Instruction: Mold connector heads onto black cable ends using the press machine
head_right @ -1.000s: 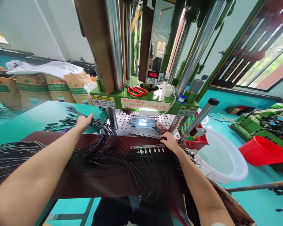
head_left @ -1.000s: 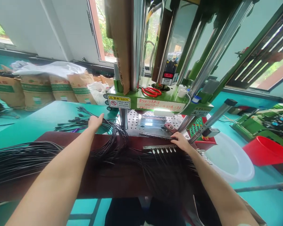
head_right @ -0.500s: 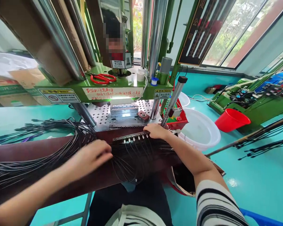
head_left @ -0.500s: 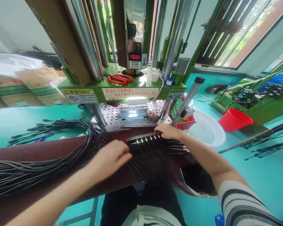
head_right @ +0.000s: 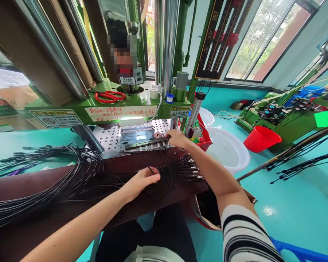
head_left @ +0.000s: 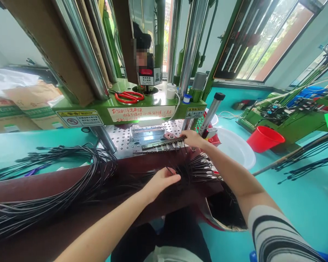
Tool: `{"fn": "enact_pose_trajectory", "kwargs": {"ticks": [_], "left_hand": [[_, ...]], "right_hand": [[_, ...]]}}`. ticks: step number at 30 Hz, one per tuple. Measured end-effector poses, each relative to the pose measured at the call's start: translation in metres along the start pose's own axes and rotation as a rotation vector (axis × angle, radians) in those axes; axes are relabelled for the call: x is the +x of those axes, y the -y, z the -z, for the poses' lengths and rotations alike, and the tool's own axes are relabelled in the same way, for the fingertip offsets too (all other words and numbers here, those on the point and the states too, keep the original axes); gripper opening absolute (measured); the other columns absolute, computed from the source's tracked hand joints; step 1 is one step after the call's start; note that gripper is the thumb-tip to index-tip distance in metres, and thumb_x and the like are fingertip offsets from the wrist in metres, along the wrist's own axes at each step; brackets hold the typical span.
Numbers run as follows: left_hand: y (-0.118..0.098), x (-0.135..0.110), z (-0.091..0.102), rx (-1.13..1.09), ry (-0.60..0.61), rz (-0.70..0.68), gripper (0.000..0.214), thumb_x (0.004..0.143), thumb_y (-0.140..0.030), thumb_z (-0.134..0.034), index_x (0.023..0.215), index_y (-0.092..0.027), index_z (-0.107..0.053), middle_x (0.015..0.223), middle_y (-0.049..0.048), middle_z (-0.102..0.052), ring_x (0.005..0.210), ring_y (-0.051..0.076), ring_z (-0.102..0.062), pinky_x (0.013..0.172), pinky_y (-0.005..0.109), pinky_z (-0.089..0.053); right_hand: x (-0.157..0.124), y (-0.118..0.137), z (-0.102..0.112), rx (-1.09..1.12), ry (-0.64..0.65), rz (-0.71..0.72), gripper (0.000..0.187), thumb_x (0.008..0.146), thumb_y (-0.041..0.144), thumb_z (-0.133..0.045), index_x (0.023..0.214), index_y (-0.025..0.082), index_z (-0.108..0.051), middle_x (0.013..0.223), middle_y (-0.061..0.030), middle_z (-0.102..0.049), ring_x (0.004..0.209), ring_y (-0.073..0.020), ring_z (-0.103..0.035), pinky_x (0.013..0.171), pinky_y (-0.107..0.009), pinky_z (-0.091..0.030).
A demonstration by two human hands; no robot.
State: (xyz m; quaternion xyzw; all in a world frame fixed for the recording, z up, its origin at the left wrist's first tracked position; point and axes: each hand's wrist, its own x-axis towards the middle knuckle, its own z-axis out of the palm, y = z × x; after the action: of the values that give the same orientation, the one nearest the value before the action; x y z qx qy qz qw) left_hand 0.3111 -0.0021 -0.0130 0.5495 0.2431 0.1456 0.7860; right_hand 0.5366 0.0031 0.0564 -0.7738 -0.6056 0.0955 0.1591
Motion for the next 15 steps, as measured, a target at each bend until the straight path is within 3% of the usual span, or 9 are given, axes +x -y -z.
{"fn": "enact_pose_trajectory", "kwargs": {"ticks": [3, 6, 9, 12, 15], "left_hand": [[-0.009, 0.019, -0.011, -0.378, 0.086, 0.045, 0.043, 0.053, -0.021, -0.079, 0.091, -0.015, -0.060, 0.092, 0.0070, -0.063, 0.087, 0.016, -0.056, 0.079, 0.028, -0.037], [-0.015, 0.032, -0.023, -0.460, 0.167, 0.058, 0.056, 0.050, -0.014, -0.080, 0.101, -0.017, -0.057, 0.099, 0.0095, -0.064, 0.090, 0.020, -0.060, 0.076, 0.029, -0.040], [-0.018, 0.045, -0.025, -0.477, 0.123, 0.110, 0.036, 0.064, -0.019, -0.072, 0.096, -0.015, -0.057, 0.092, 0.0114, -0.066, 0.079, 0.022, -0.064, 0.065, 0.028, -0.042], [-0.020, 0.060, -0.012, -0.538, 0.026, 0.181, 0.017, 0.073, -0.015, -0.062, 0.089, -0.012, -0.057, 0.087, 0.0119, -0.067, 0.074, 0.022, -0.065, 0.062, 0.029, -0.045], [-0.026, 0.076, 0.009, -0.566, -0.044, 0.199, 0.012, 0.075, -0.008, -0.055, 0.086, -0.011, -0.057, 0.083, 0.0110, -0.068, 0.072, 0.021, -0.066, 0.062, 0.030, -0.047]], "right_hand": [[0.016, 0.009, 0.008, 0.080, -0.032, 0.011, 0.034, 0.056, -0.001, -0.049, 0.075, 0.020, -0.066, 0.070, 0.0006, -0.060, 0.071, -0.0163, -0.051, 0.061, -0.023, -0.033], [0.037, 0.015, 0.005, 0.158, -0.039, 0.011, 0.036, 0.052, -0.004, -0.050, 0.072, 0.020, -0.068, 0.067, 0.0015, -0.060, 0.070, -0.0162, -0.052, 0.062, -0.023, -0.034], [0.060, 0.016, -0.009, 0.249, -0.052, -0.017, 0.037, 0.049, -0.007, -0.053, 0.068, 0.020, -0.069, 0.069, 0.0012, -0.062, 0.072, -0.0173, -0.054, 0.063, -0.023, -0.035], [0.085, 0.015, -0.028, 0.362, -0.080, -0.088, 0.029, 0.049, -0.006, -0.060, 0.060, 0.019, -0.067, 0.065, 0.0005, -0.062, 0.074, -0.0197, -0.057, 0.063, -0.024, -0.038], [0.110, 0.017, -0.043, 0.526, -0.133, -0.153, 0.005, 0.068, 0.012, -0.067, 0.070, 0.016, -0.065, 0.071, -0.0009, -0.062, 0.074, -0.0176, -0.058, 0.065, -0.027, -0.044]]}}
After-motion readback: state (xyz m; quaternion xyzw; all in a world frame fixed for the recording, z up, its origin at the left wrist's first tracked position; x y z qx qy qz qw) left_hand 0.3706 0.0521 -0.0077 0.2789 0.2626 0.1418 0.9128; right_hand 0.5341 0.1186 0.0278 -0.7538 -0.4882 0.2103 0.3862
